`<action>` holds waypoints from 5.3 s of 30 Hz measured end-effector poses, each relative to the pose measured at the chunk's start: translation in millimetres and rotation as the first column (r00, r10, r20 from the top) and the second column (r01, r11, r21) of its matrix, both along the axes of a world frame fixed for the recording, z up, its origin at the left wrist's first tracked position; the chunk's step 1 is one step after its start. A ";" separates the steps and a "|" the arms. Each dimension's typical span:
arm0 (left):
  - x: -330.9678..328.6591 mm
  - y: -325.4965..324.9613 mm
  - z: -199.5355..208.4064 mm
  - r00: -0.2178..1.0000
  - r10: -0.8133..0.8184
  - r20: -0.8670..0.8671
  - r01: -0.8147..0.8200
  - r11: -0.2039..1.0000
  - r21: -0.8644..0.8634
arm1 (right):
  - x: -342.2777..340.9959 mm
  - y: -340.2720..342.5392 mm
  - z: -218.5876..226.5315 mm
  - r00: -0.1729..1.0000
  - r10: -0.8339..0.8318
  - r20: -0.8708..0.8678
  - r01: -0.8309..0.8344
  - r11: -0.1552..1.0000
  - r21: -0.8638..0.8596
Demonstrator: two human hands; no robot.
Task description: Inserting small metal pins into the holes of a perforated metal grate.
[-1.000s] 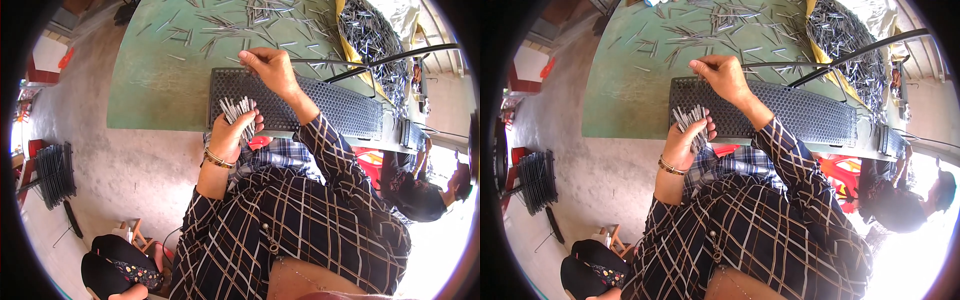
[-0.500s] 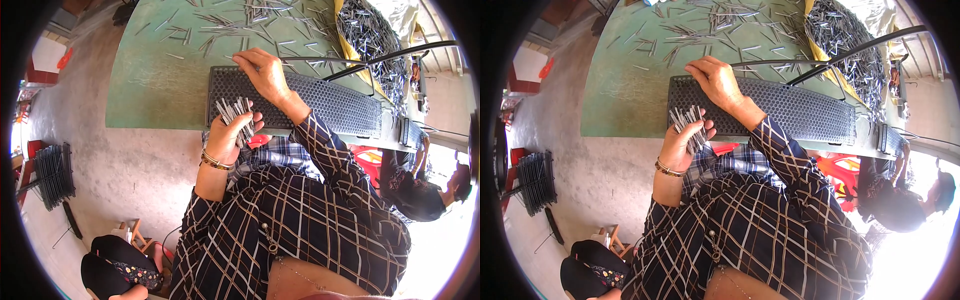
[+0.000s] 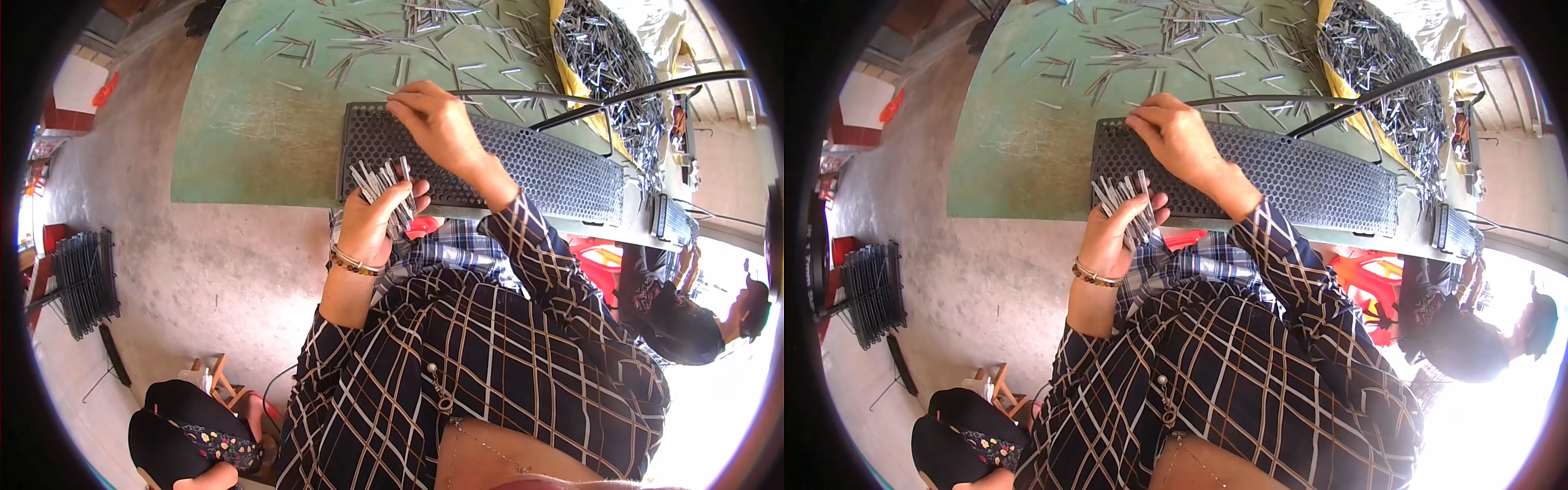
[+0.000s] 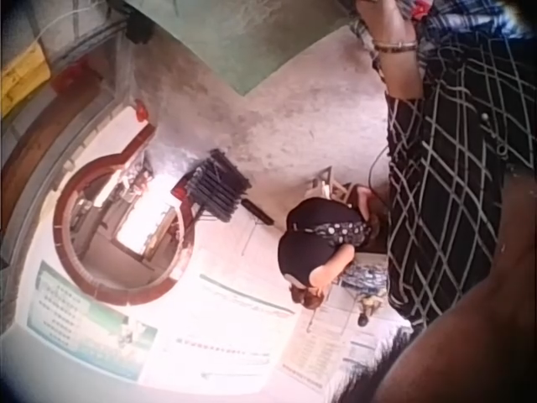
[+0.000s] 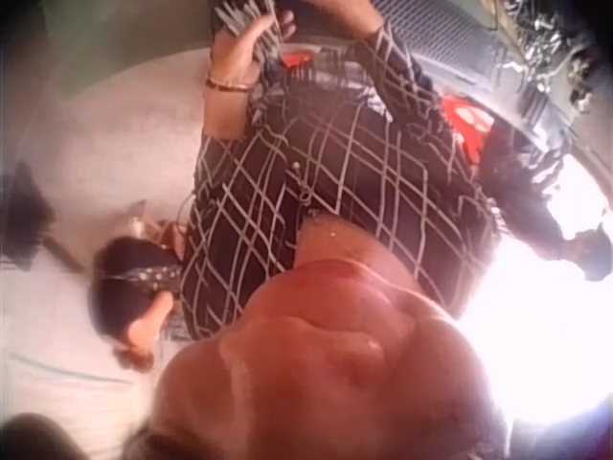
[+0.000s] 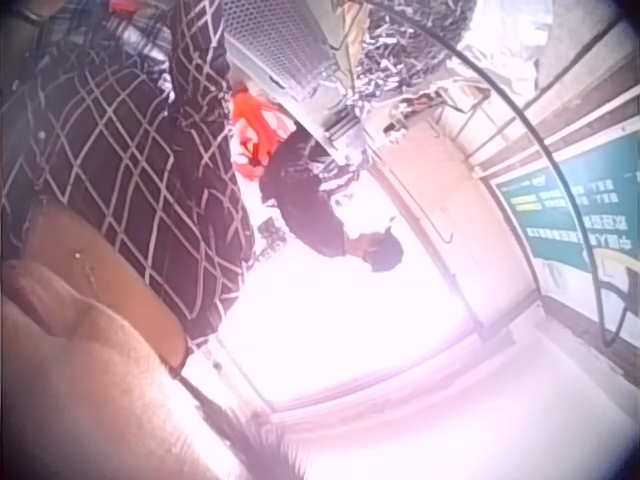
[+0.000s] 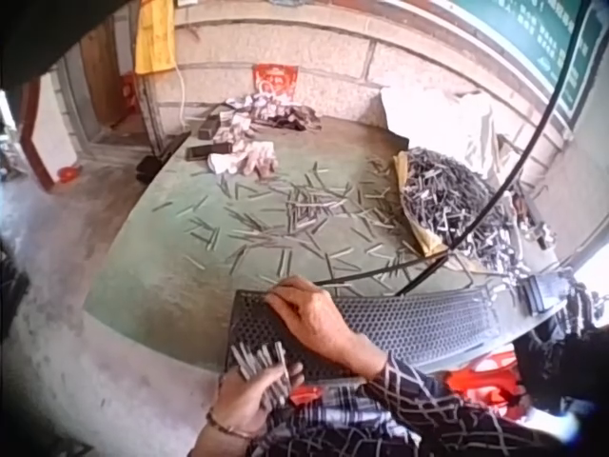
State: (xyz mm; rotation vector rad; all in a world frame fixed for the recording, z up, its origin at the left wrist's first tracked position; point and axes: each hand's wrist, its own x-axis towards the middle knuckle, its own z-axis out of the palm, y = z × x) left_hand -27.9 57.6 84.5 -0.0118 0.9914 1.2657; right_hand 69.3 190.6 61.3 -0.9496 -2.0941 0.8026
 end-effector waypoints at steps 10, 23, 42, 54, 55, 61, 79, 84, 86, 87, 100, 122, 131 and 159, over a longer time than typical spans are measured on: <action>3.1 9.2 0.2 0.999 0.042 0.008 -0.041 0.999 -0.034 | 25.0 -1.5 27.3 0.992 0.125 -0.027 -0.111 0.734 -0.670; 7.8 16.8 1.3 0.999 0.010 -0.049 -0.011 1.000 -0.023 | 25.1 -1.4 36.8 0.996 0.049 -0.075 -0.087 0.718 -0.690; 12.4 5.3 3.4 0.995 -0.094 0.032 0.096 0.994 -0.055 | 16.0 13.4 -2.1 0.999 0.022 -0.036 -0.021 1.000 0.022; 13.3 6.8 9.3 0.989 -0.147 0.031 0.148 0.988 -0.044 | 17.5 8.1 -7.9 0.988 -0.097 -0.124 0.076 0.984 -0.163; 13.9 7.4 9.9 0.988 -0.150 0.023 0.151 0.987 -0.049 | 18.5 7.8 -8.6 0.983 -0.124 -0.137 0.090 0.969 -0.228; 11.4 4.8 7.6 0.991 -0.128 0.034 0.129 0.991 -0.043 | 12.6 -0.6 -18.6 0.988 -0.106 -0.113 0.092 0.988 -0.121; 18.4 12.1 0.9 0.993 -0.111 0.025 0.111 0.994 0.003 | 47.2 -5.5 10.0 0.999 -0.019 -0.026 0.003 0.853 -0.522; 20.4 16.2 3.9 0.992 -0.127 -0.018 0.128 0.990 0.053 | 53.0 -17.8 30.6 0.979 0.142 -0.143 -0.200 0.582 -0.789; 22.4 16.0 3.0 0.990 -0.139 -0.023 0.140 0.989 0.040 | 54.0 -18.6 28.5 0.971 0.093 -0.219 -0.234 0.539 -0.809; 23.6 16.6 3.7 0.990 -0.141 -0.024 0.141 0.989 0.040 | 55.9 -18.6 30.5 0.980 0.067 -0.186 -0.193 0.523 -0.830; 26.9 18.7 3.8 0.998 -0.048 -0.030 0.047 0.999 -0.020 | 48.4 2.6 19.9 0.971 -0.204 -0.121 0.158 0.936 -0.315; 18.6 11.9 8.8 0.991 -0.109 0.079 0.114 0.992 -0.060 | 31.4 -4.0 -13.6 0.994 -0.083 0.066 0.072 0.984 0.161; 18.6 10.1 0.9 0.993 -0.121 -0.001 0.121 0.993 -0.013 | 41.4 -13.3 12.8 0.999 -0.035 -0.024 0.026 0.953 -0.303; 38.7 16.3 1.3 0.989 -0.146 0.014 0.147 0.989 -0.029 | 46.0 8.0 -3.6 0.991 -0.134 -0.013 0.134 0.988 0.080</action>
